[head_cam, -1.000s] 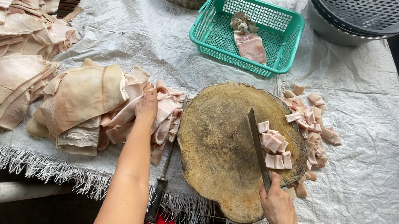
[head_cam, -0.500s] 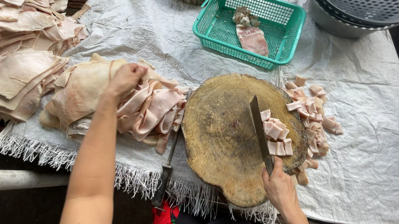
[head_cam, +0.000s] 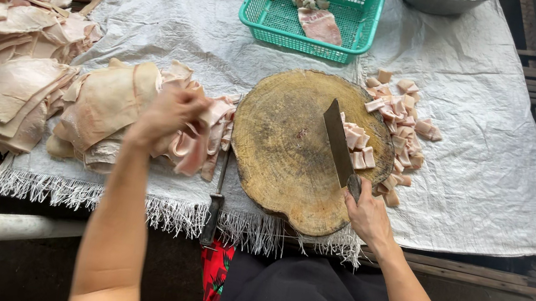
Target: The person is slicing sheets of pork skin into strips and then into smaller rectangular pieces using a large knife on a wooden cutting board.
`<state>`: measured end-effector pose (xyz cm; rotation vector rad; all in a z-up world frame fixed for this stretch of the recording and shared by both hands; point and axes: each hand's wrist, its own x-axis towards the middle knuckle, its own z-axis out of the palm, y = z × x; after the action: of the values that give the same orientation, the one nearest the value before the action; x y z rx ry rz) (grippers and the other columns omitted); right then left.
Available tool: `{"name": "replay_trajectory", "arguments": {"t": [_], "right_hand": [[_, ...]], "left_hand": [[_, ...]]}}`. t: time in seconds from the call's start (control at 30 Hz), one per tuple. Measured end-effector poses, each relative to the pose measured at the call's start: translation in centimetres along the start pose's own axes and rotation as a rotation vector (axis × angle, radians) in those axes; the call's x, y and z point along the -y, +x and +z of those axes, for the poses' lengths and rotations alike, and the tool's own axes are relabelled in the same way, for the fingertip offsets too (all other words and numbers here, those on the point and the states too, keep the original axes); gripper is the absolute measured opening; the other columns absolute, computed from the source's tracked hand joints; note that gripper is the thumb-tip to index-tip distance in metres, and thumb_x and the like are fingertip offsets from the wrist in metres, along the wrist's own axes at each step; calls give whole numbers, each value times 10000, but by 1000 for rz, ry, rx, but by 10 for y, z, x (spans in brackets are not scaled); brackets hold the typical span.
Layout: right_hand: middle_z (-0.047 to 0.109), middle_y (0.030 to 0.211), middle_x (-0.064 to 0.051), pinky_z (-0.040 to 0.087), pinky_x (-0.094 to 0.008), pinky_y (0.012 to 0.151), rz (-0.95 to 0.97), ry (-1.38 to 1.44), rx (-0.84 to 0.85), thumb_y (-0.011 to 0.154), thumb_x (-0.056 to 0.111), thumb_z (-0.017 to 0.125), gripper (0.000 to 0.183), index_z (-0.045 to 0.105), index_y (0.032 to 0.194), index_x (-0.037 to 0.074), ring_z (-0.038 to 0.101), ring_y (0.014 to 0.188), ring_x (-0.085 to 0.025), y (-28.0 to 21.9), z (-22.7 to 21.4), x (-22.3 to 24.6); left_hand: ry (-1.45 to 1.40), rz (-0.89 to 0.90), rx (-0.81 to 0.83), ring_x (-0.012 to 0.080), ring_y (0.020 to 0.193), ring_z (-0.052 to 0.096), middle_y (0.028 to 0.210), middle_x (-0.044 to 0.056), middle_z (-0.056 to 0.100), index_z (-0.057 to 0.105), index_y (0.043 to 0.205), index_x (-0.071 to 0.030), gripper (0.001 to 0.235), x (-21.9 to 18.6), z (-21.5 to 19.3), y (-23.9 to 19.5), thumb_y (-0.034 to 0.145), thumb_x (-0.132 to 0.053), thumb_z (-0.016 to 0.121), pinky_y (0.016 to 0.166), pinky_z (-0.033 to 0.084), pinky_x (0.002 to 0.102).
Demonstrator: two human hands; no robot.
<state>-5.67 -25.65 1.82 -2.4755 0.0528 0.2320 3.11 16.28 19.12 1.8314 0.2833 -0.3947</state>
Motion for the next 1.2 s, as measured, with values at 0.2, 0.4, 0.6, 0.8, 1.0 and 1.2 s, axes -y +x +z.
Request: {"name": "replay_trajectory", "arguments": {"t": [0.2, 0.4, 0.6, 0.8, 1.0, 1.2], "right_hand": [[716, 836, -340, 544, -600, 783, 165, 17, 53, 993, 377, 539, 535, 401, 1434, 108, 705, 855, -538, -31, -14, -2], [708, 893, -358, 534, -613, 817, 131, -10, 16, 989, 366, 553, 561, 374, 1453, 107, 683, 891, -560, -32, -8, -8], [698, 913, -370, 536, -613, 809, 93, 4, -12, 991, 347, 557, 582, 359, 1457, 60, 682, 880, -566, -32, -2, -14], [725, 721, -264, 583, -548, 605, 212, 186, 58, 1000, 343, 509, 560, 349, 1456, 59, 760, 653, -427, -43, -12, 1], [721, 718, -240, 584, -541, 590, 72, -98, 67, 1012, 353, 497, 561, 348, 1462, 53, 735, 619, -422, -58, -19, 6], [724, 806, -258, 592, -578, 669, 119, -280, 135, 1002, 355, 497, 596, 328, 1485, 50, 730, 728, -468, -78, -3, 8]], "left_hand": [[67, -133, 328, 148, 539, 505, 743, 153, 728, 723, 778, 4, 388, 65, 171, 89, 977, -324, 667, 484, 380, 290], [444, 211, 141, 303, 783, 745, 787, 199, 753, 752, 814, -3, 462, 120, 269, 149, 976, -430, 678, 787, 571, 406], [532, 403, -14, 338, 1146, 637, 1198, 191, 689, 681, 1221, -42, 422, 146, 251, 166, 971, -381, 675, 1011, 501, 440], [763, 505, -4, 294, 1229, 537, 1359, 102, 587, 626, 1364, -127, 505, 168, 271, 145, 905, -317, 718, 1077, 428, 451], [902, 457, -108, 265, 1202, 541, 1271, 42, 623, 675, 1260, -148, 428, 150, 284, 125, 876, -325, 743, 1003, 446, 446], [993, 472, -173, 264, 1139, 575, 1171, 58, 634, 702, 1223, -150, 288, 171, 296, 150, 984, -108, 548, 936, 489, 440]]}}
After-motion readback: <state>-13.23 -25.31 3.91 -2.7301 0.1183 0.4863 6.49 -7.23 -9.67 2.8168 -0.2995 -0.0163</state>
